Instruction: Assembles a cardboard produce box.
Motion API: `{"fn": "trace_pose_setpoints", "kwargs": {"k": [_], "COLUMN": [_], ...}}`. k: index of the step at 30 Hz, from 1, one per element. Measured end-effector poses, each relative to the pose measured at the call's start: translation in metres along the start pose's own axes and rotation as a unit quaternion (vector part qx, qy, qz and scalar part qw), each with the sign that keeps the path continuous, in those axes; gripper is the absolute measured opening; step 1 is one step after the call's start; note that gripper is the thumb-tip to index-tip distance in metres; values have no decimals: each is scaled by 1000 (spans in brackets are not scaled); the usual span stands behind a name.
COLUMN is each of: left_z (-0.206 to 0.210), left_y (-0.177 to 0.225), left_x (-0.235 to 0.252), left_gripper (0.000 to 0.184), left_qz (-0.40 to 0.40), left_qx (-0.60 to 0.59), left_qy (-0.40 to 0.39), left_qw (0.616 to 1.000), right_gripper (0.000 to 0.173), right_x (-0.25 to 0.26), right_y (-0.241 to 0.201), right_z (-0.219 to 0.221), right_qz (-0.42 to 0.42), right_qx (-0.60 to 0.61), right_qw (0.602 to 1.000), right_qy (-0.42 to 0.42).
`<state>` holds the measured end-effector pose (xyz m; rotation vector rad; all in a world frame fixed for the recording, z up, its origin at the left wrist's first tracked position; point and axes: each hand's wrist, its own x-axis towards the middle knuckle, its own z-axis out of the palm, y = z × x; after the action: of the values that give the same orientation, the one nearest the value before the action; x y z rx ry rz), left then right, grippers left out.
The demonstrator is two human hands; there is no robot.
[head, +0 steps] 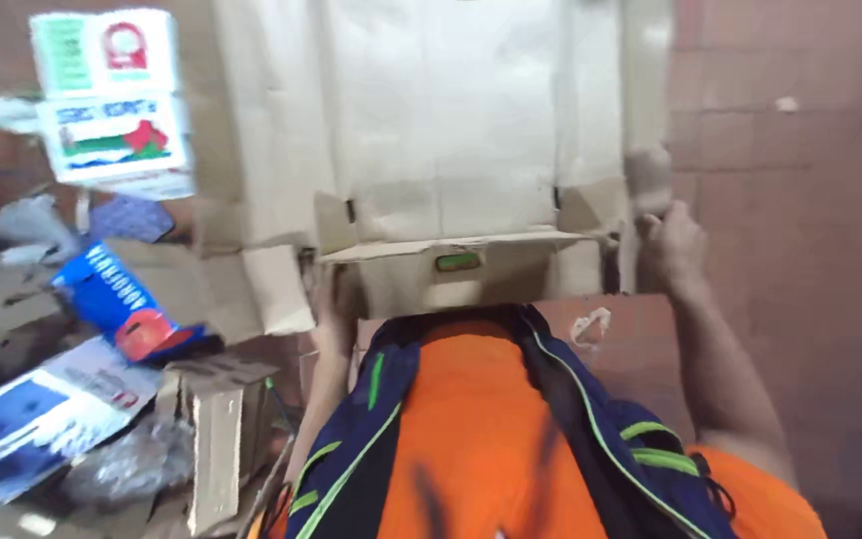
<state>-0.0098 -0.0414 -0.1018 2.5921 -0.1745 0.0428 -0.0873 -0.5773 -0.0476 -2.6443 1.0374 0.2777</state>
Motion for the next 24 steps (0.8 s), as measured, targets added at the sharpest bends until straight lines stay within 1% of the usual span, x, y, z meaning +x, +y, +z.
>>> {"fn": "trace_pose_setpoints", "kwargs": {"k": [1, 2, 4, 5, 6, 7, 8, 9, 10, 11, 12, 13, 14, 15, 16, 17, 18, 19, 20, 21, 22, 24], "left_z": [-8, -14, -28, -42, -57, -70, -83, -95, -102, -106, -107, -103, -97, -90, -82, -71, -50, -37, -33, -34, -36, -28], "left_y": [14, 22, 35, 46, 57, 65, 72, 80, 91, 103, 116, 128, 142, 159, 180, 198, 201, 197, 191, 181, 168, 135], "left_x": [-1, -5, -15, -18, -17, -16, -12, -9, -6, 0, 9, 22, 35, 47, 56, 63, 70, 74, 75, 74, 68, 46], "left_gripper": [52, 59, 72, 72, 64, 54, 53, 52, 49, 45, 41, 39, 44, 54, 62, 64, 60, 49, 41, 37, 37, 48], "left_qz": [13, 30, 23, -2, -10, 0, 17, 27, 39, 65, 107, 160, 207, 235, 237, 214, 209, 198, 196, 209, 235, 298], "left_qx": [13, 2, -5, 12, 17, 0, -40, -106, -191, -247, -266, -245, -189, -104, -12, 71, 135, 168, 175, 165, 139, 94], "left_qy": [-45, -89, -197, -279, -348, -390, -415, -413, -364, -293, -219, -163, -143, -167, -217, -265, -271, -276, -292, -307, -309, -301], "left_qw": [999, 996, 980, 960, 937, 921, 909, 904, 911, 921, 933, 942, 949, 952, 947, 937, 930, 925, 920, 914, 911, 901], "right_gripper": [57, 61, 68, 70, 70, 67, 64, 62, 61, 59, 61, 62, 62, 61, 60, 60, 60, 60, 60, 61, 63, 67], "right_x": [3, 8, 20, 25, 28, 28, 25, 22, 21, 20, 17, 14, 11, 9, 9, 9, 10, 11, 11, 12, 13, 13], "right_y": [6, 18, 34, 34, 34, 32, 29, 25, 20, 13, 4, -6, -15, -21, -22, -23, -22, -18, -12, -6, 0, 16], "right_z": [-3, -5, -6, -6, -1, 6, 15, 23, 28, 29, 26, 20, 12, 6, 2, -3, -8, -11, -13, -13, -9, 7], "right_qz": [-8, -30, -54, -53, -46, -26, 3, 29, 42, 49, 55, 57, 58, 60, 62, 61, 57, 50, 41, 31, 25, -18], "right_qx": [-41, -70, -93, -100, -106, -109, -109, -113, -121, -123, -127, -126, -122, -122, -116, -111, -101, -95, -91, -86, -81, -73], "right_qw": [999, 997, 993, 992, 990, 990, 990, 990, 989, 988, 987, 987, 988, 988, 989, 990, 992, 994, 995, 995, 996, 994], "right_qy": [13, 28, 53, 64, 80, 87, 86, 79, 73, 74, 77, 82, 81, 76, 69, 59, 46, 35, 29, 31, 37, 75]}}
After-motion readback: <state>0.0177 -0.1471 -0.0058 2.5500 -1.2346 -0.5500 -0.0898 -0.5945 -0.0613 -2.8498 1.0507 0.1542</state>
